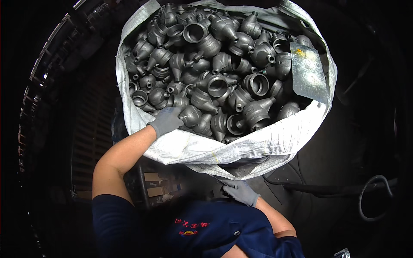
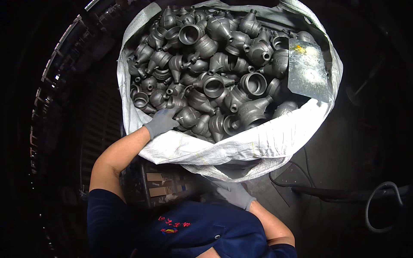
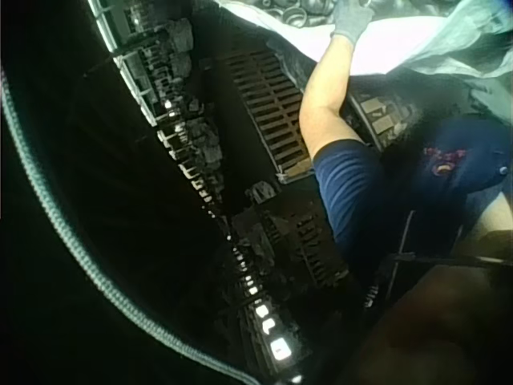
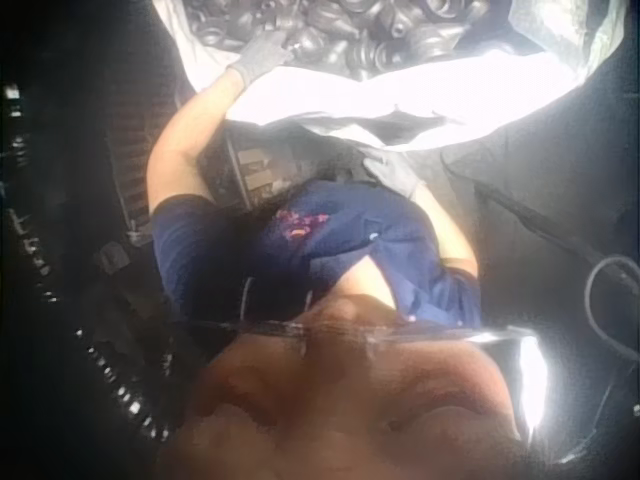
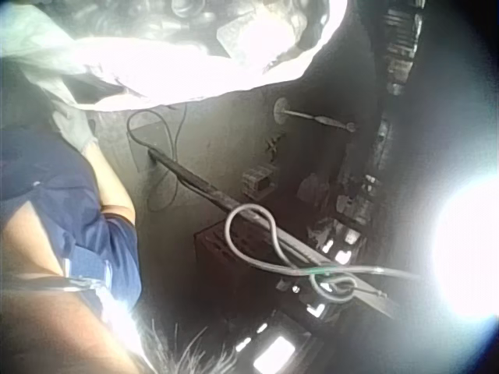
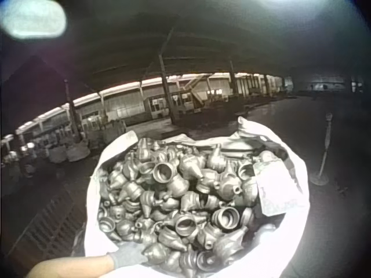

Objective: The person takes metal parts one at a time from a large bag, scrapes their surfaces and edges with a handheld file while turning them over, and places them into an adjacent metal crate.

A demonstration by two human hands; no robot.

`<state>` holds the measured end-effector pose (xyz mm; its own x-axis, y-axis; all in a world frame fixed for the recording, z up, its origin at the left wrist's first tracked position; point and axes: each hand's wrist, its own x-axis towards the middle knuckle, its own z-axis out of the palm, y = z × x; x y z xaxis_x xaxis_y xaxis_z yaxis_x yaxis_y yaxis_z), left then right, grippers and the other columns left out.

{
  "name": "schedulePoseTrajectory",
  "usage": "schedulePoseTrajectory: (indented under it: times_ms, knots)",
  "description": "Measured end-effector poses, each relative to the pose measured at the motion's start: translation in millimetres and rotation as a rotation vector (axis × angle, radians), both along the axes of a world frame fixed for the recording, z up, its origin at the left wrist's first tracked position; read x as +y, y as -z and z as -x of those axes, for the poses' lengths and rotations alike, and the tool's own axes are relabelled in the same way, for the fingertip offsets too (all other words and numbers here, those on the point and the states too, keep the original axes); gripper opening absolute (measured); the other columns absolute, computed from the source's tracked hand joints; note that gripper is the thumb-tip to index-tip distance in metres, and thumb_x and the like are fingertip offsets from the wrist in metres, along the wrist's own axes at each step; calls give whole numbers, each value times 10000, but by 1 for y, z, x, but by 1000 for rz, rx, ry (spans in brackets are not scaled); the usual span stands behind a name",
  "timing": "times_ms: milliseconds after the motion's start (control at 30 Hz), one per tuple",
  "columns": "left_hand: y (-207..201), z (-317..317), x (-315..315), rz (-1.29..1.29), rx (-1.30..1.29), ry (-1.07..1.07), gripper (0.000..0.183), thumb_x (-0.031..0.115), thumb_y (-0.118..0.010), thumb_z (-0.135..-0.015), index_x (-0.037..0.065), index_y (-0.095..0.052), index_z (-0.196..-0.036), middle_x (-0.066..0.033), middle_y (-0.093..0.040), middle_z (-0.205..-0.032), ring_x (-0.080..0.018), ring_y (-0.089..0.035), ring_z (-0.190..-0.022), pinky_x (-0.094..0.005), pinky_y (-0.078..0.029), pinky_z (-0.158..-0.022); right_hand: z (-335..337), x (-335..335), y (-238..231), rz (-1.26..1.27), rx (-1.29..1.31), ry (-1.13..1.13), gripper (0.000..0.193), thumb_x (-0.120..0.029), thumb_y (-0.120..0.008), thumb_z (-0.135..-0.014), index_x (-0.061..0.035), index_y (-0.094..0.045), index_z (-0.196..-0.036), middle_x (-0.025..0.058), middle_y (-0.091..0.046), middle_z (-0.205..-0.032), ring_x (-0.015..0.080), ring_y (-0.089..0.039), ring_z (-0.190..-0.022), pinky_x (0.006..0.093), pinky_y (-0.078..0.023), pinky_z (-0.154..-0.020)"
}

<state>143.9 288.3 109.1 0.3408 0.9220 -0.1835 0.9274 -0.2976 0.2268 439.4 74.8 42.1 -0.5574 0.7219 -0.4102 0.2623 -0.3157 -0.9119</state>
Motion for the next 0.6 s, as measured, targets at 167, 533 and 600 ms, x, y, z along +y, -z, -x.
schedulePoseTrajectory:
  times_ms: [167,533,600]
  knots:
    - [1,-3,-6,-97,59,46,512,248,-624,-739,80,-569,-1220,-199,-641,-1054,-343,-601,-1016,-436,-449,-900,9,-6,11,-41,24,4,370,-127,-506,-910,-58,-568,-1268,18,-651,-852,50,-540,-711,226,-459,-667]
    - [-139,21,-79,-116,-886,-192,322,97,-578,-840,-71,-597,-1113,-104,-649,-987,-121,-602,-895,-248,-474,-807,27,1,-26,34,80,-30,359,-136,-539,-917,-40,-570,-1262,-32,-622,-777,18,-535,-674,191,-432,-579]
    - [-152,43,-110,-183,-1058,-245,334,76,-563,-842,-81,-576,-1136,-110,-647,-1002,-132,-611,-908,-252,-477,-838,39,9,-50,119,73,-105,398,-133,-557,-907,-30,-541,-1292,10,-651,-939,35,-575,-822,201,-469,-713]
